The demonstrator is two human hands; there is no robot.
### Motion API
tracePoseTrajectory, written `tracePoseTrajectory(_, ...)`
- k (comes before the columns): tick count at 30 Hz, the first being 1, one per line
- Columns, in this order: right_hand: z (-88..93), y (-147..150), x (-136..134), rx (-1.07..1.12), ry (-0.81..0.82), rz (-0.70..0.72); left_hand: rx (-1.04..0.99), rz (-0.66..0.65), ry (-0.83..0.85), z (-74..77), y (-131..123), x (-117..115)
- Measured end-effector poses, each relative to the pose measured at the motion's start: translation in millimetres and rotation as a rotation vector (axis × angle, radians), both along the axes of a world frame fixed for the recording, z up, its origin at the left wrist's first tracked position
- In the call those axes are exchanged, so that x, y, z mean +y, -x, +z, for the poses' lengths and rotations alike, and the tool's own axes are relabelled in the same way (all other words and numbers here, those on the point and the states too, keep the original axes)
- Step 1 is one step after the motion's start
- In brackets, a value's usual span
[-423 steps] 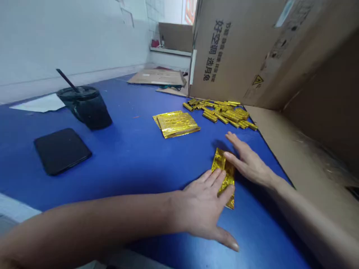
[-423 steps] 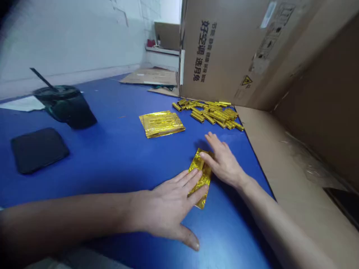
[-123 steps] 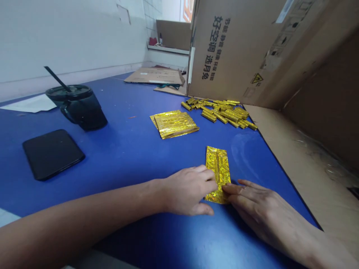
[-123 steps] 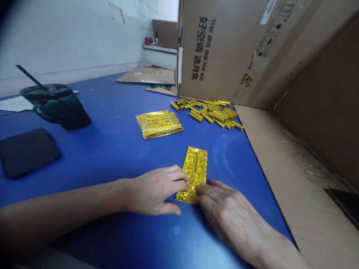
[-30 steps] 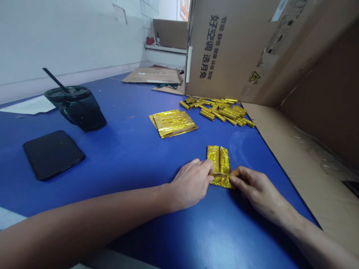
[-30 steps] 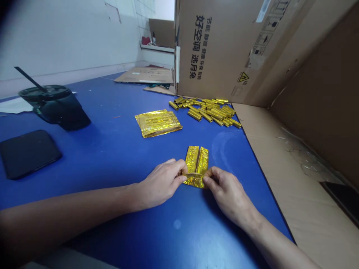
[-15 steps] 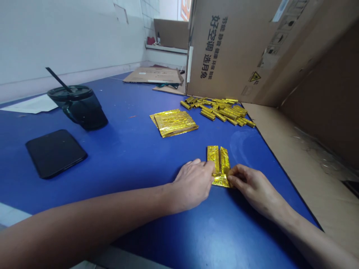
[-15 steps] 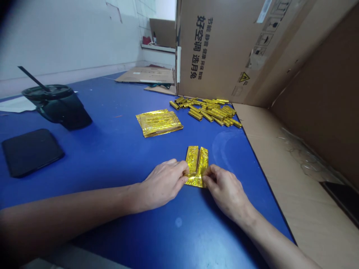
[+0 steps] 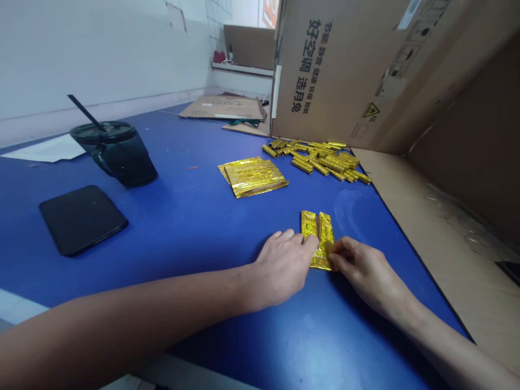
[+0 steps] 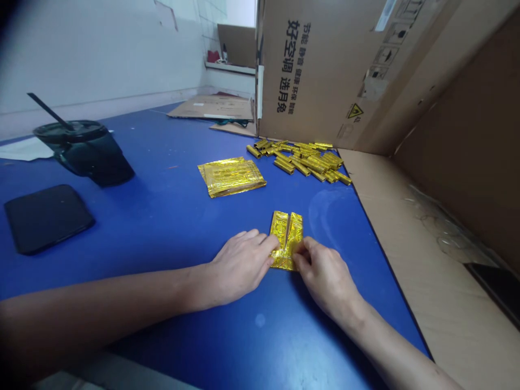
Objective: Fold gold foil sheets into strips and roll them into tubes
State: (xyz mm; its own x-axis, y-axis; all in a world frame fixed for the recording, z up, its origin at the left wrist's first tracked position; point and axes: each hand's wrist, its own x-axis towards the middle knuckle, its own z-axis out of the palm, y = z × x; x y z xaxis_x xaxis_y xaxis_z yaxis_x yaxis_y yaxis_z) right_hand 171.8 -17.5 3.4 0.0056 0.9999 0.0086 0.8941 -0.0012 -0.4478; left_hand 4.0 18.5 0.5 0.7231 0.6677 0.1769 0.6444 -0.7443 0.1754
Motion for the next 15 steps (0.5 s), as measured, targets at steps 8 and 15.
tracePoseTrajectory(8,-2.1,5.1,-3.9,-0.216,-0.058,-0.016,0.001,-0.034,-0.041,-2.2,1.4,-0.2)
tracePoseTrajectory(15,-5.4,3.3,-4.9,-0.312,-0.074,-0.002,-0.073,-0.24,-0.049,-6.1,3.1,5.4)
